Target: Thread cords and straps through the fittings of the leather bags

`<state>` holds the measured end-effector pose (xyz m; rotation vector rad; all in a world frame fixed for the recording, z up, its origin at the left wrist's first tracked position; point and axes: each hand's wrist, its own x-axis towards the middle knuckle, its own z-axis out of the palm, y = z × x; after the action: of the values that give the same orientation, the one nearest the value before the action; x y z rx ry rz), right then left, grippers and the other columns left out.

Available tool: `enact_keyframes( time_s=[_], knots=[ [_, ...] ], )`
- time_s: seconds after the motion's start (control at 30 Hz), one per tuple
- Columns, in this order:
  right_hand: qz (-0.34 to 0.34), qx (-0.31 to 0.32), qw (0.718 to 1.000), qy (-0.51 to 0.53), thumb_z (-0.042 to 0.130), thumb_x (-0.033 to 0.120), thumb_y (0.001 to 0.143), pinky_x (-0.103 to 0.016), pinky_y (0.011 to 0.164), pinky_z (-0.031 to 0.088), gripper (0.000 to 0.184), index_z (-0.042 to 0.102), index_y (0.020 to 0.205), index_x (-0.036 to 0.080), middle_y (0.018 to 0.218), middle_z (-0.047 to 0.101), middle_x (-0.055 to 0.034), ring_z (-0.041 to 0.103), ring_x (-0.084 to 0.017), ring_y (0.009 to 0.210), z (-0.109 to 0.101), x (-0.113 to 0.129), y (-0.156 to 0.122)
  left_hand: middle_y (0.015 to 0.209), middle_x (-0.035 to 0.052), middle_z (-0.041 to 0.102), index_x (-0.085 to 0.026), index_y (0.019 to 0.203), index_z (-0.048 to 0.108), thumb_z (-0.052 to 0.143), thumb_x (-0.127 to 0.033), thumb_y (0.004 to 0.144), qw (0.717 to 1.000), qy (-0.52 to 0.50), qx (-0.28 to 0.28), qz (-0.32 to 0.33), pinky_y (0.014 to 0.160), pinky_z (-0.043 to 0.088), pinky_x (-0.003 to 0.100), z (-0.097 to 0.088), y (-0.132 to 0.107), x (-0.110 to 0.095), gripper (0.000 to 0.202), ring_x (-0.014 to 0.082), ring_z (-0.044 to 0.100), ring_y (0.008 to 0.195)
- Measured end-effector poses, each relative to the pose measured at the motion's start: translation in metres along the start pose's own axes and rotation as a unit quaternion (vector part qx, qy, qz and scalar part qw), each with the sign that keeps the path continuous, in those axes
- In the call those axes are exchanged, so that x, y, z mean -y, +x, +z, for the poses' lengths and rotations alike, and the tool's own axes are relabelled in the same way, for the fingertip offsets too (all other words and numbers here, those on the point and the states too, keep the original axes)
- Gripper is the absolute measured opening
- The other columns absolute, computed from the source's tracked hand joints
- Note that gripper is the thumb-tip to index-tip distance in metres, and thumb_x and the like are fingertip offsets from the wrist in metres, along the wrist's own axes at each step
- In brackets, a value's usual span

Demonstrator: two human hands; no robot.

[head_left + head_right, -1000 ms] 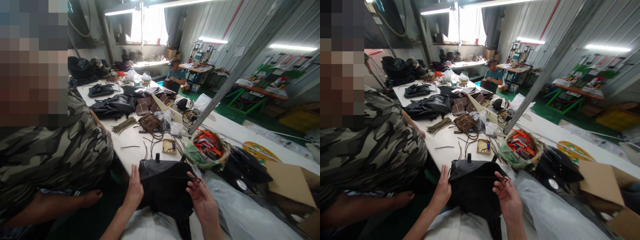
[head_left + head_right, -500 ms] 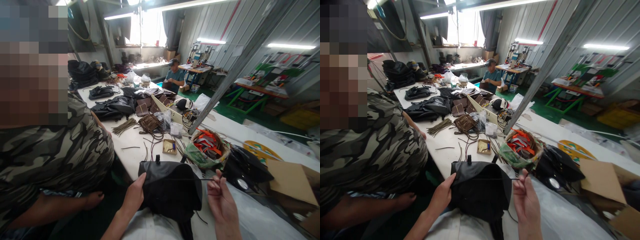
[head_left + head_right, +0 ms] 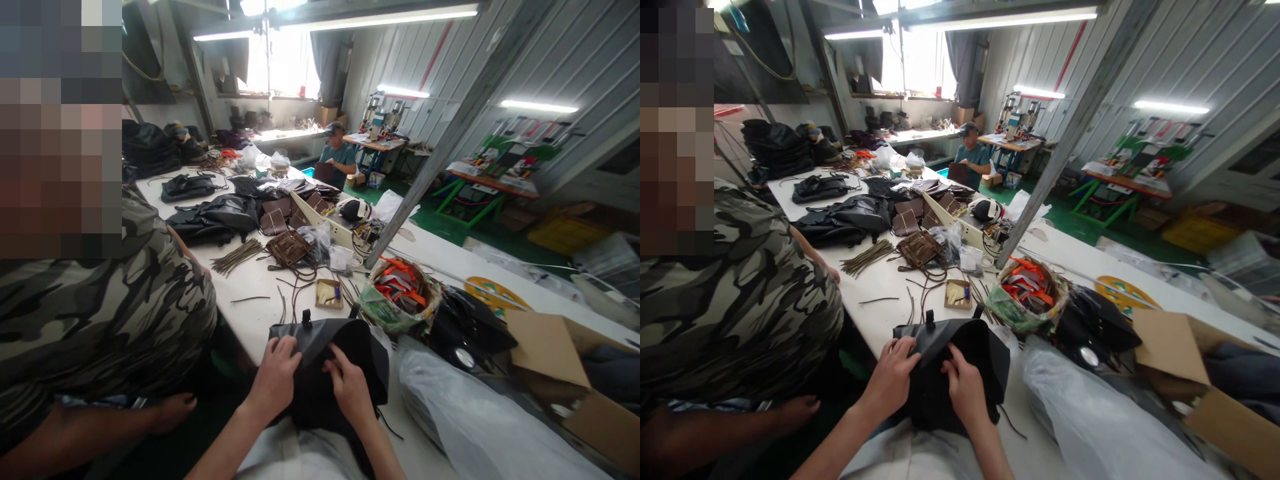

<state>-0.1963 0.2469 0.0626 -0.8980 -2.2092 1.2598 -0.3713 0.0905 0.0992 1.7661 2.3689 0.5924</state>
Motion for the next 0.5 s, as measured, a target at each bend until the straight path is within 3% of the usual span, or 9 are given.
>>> enact_keyframes(
  time_s=[0.1,0.17,0.27,0.33,0.5],
  knots=[
    [-0.004,0.0,1.0,0.03,0.054,0.036,0.105,-0.038,0.088,0.057,0.044,0.073,0.143,0.023,0.099,0.08,-0.0088,0.075,-0.028,0.09,0.009,-0.004,0.005,0.147,0.0171,0.06,-0.015,0.123,0.069,0.041,0.005,0.087,0.999,-0.029,0.035,0.025,0.114,0.049,0.044,0.008,0.011,0.001,0.05,0.0297,0.061,0.129],
    [-0.011,-0.009,0.999,0.039,0.053,0.036,0.106,-0.037,0.087,0.057,0.041,0.077,0.135,0.022,0.099,0.08,-0.0089,0.074,-0.028,0.089,0.012,-0.004,0.01,0.138,0.0196,0.064,-0.011,0.137,0.062,0.046,0.003,0.083,0.998,-0.031,0.05,0.028,0.108,0.051,0.044,0.016,0.019,0.0,0.059,0.0312,0.064,0.121],
    [-0.016,-0.006,0.999,0.044,0.053,0.035,0.105,-0.035,0.08,0.056,0.036,0.079,0.126,0.022,0.092,0.079,-0.0072,0.074,-0.027,0.083,0.017,-0.001,0.016,0.131,0.0213,0.066,-0.007,0.166,0.036,0.06,-0.008,0.081,0.997,-0.029,0.053,0.046,0.112,0.047,0.052,0.028,0.034,-0.006,0.088,0.037,0.063,0.121],
    [-0.015,-0.006,0.999,0.046,0.053,0.035,0.105,-0.033,0.076,0.055,0.031,0.078,0.118,0.022,0.091,0.079,-0.0069,0.074,-0.026,0.08,0.02,0.0,0.017,0.128,0.0203,0.068,-0.01,0.171,0.029,0.064,-0.018,0.087,0.996,-0.048,0.059,0.043,0.112,0.045,0.055,0.034,0.046,-0.009,0.092,0.0374,0.064,0.116],
    [0.011,-0.032,0.998,0.051,0.052,0.034,0.107,-0.032,0.074,0.056,0.026,0.071,0.118,0.02,0.097,0.081,-0.0086,0.077,-0.026,0.084,0.021,-0.002,0.017,0.11,0.0181,0.078,-0.011,0.147,0.064,0.054,-0.017,0.099,0.992,-0.107,0.056,-0.018,0.104,0.048,0.048,0.039,0.065,0.005,0.05,0.033,0.068,0.104]
  ],
)
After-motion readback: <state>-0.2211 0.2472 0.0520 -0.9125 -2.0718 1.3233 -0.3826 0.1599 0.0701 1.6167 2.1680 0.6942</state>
